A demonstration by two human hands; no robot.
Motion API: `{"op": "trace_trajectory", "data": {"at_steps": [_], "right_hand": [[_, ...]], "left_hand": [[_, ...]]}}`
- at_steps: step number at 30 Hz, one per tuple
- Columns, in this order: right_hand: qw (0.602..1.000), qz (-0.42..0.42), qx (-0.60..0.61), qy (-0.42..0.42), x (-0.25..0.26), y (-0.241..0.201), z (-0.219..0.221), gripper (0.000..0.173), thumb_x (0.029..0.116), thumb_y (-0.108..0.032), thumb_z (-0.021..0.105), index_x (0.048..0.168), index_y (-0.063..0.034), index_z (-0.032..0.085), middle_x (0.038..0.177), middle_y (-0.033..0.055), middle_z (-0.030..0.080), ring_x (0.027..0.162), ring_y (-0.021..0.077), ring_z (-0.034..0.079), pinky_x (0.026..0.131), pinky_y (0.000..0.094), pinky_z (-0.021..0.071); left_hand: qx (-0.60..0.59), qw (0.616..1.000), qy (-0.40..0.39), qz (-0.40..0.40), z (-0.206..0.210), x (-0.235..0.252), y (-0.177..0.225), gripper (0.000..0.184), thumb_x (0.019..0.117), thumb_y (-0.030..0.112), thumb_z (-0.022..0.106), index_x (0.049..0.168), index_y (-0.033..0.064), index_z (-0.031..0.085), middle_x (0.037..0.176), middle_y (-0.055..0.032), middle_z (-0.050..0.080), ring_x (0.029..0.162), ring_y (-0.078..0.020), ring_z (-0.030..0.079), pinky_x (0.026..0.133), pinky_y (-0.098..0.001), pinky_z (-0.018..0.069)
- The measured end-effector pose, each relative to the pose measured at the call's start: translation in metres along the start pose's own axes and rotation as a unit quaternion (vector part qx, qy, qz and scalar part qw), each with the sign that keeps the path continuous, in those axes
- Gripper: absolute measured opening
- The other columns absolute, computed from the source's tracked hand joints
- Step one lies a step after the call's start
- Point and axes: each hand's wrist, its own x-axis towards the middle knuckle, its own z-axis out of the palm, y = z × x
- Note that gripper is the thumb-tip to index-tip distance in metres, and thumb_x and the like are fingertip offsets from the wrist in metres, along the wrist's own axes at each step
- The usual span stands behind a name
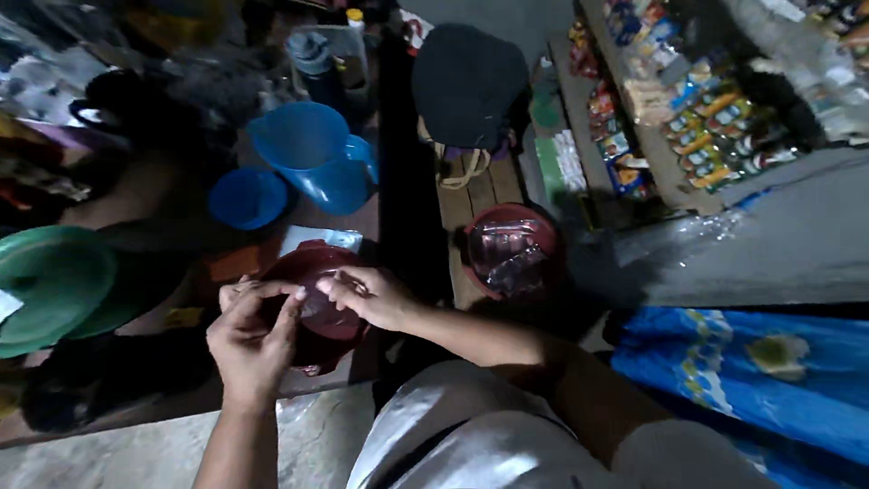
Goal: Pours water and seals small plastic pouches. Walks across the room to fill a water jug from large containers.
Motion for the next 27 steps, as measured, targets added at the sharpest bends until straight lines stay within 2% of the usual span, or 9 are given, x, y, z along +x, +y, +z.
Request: {"op": "trace_trajectory", "data": {"at_steps": [4,6,8,10,13,17,19,23,27], "right_hand": [[0.902,0.305,0.304,-0.004,-0.031,0.023,-0.011,0.059,0.1098,-0.054,0.025,0.146,-0.01,0.041,0.099,0.012,0.068,0.069,0.0172,0.065,0.058,0.0307,0.0541],[0.835,0.346,0.428,-0.026,-0.04,0.022,-0.021,0.066,0.1072,-0.062,0.024,0.146,-0.0109,0.039,0.11,0.015,0.068,0.085,0.0233,0.069,0.069,0.0378,0.0581],[0.834,0.28,0.475,-0.035,-0.051,0.014,-0.035,0.057,0.1102,-0.052,0.023,0.129,-0.0085,0.054,0.102,0.0076,0.068,0.088,0.0137,0.069,0.075,0.0307,0.0591],[0.9,0.157,0.406,-0.024,-0.069,0.009,-0.065,0.041,0.1125,-0.019,0.026,0.134,0.0006,0.054,0.112,0.0048,0.066,0.1,0.0028,0.063,0.089,0.0199,0.053],[0.94,0.154,0.304,0.017,-0.093,0.02,-0.106,0.034,0.1103,-0.012,0.035,0.132,0.0044,0.055,0.108,0.0026,0.069,0.096,-0.0012,0.064,0.087,0.0172,0.0533],[0.868,0.265,0.404,0.114,-0.115,0.11,-0.157,0.031,0.1122,-0.02,0.033,0.132,-0.0035,0.05,0.095,0.0047,0.067,0.078,0.01,0.068,0.069,0.0249,0.059],[0.85,0.372,0.318,0.194,-0.111,0.14,-0.179,0.036,0.1126,-0.031,0.037,0.132,-0.0061,0.054,0.093,0.0054,0.063,0.074,0.0115,0.062,0.065,0.0271,0.0544],[0.861,0.422,0.122,0.257,-0.092,0.211,-0.216,0.05,0.1077,-0.028,0.054,0.146,0.0031,0.046,0.14,0.0251,0.056,0.126,0.0307,0.056,0.106,0.046,0.0462],[0.881,0.42,-0.019,0.216,-0.062,0.244,-0.24,0.071,0.1062,-0.024,0.057,0.164,-0.0065,0.018,0.163,0.0257,0.031,0.148,0.0406,0.036,0.118,0.0558,0.0328]], "left_hand": [[-0.013,0.995,-0.017,0.093,0.021,0.011,0.038,0.014,0.0965,0.026,0.068,0.094,0.0124,0.073,0.093,0.0026,0.073,0.099,-0.0089,0.066,0.113,-0.0449,0.0339],[0.001,0.986,-0.056,0.159,0.04,0.009,0.071,0.018,0.1004,0.031,0.065,0.095,0.0164,0.074,0.094,0.0034,0.074,0.099,-0.0072,0.065,0.115,-0.0431,0.032],[0.004,0.974,-0.106,0.202,0.067,0.0,0.1,0.018,0.103,0.034,0.062,0.095,0.0207,0.073,0.097,0.0071,0.073,0.107,-0.0059,0.062,0.119,-0.041,0.0243],[0.008,0.96,-0.177,0.218,0.093,-0.012,0.118,0.016,0.1045,0.032,0.059,0.1,0.026,0.073,0.106,0.0112,0.072,0.12,-0.0078,0.056,0.122,-0.0429,0.0165],[0.012,0.944,-0.262,0.2,0.12,-0.03,0.123,0.02,0.1041,0.04,0.059,0.117,0.0329,0.073,0.13,0.013,0.066,0.138,-0.0146,0.046,0.124,-0.0475,0.0164],[0.0,0.959,-0.264,0.101,0.125,-0.044,0.113,0.029,0.1012,0.046,0.061,0.122,0.0301,0.071,0.136,0.0125,0.065,0.139,-0.014,0.046,0.12,-0.0398,0.027],[-0.005,0.97,-0.242,0.04,0.12,-0.053,0.105,0.028,0.1,0.045,0.064,0.12,0.0276,0.074,0.13,0.012,0.068,0.134,-0.0114,0.049,0.115,-0.0345,0.0317],[-0.008,0.974,-0.221,-0.04,0.113,-0.066,0.1,0.025,0.0998,0.039,0.066,0.118,0.0246,0.075,0.127,0.0098,0.07,0.128,-0.0089,0.055,0.114,-0.0331,0.0364],[-0.004,0.974,-0.213,-0.072,0.121,-0.068,0.103,0.023,0.0998,0.037,0.066,0.116,0.0243,0.075,0.124,0.0102,0.071,0.125,-0.0074,0.057,0.112,-0.0314,0.0391]]}}
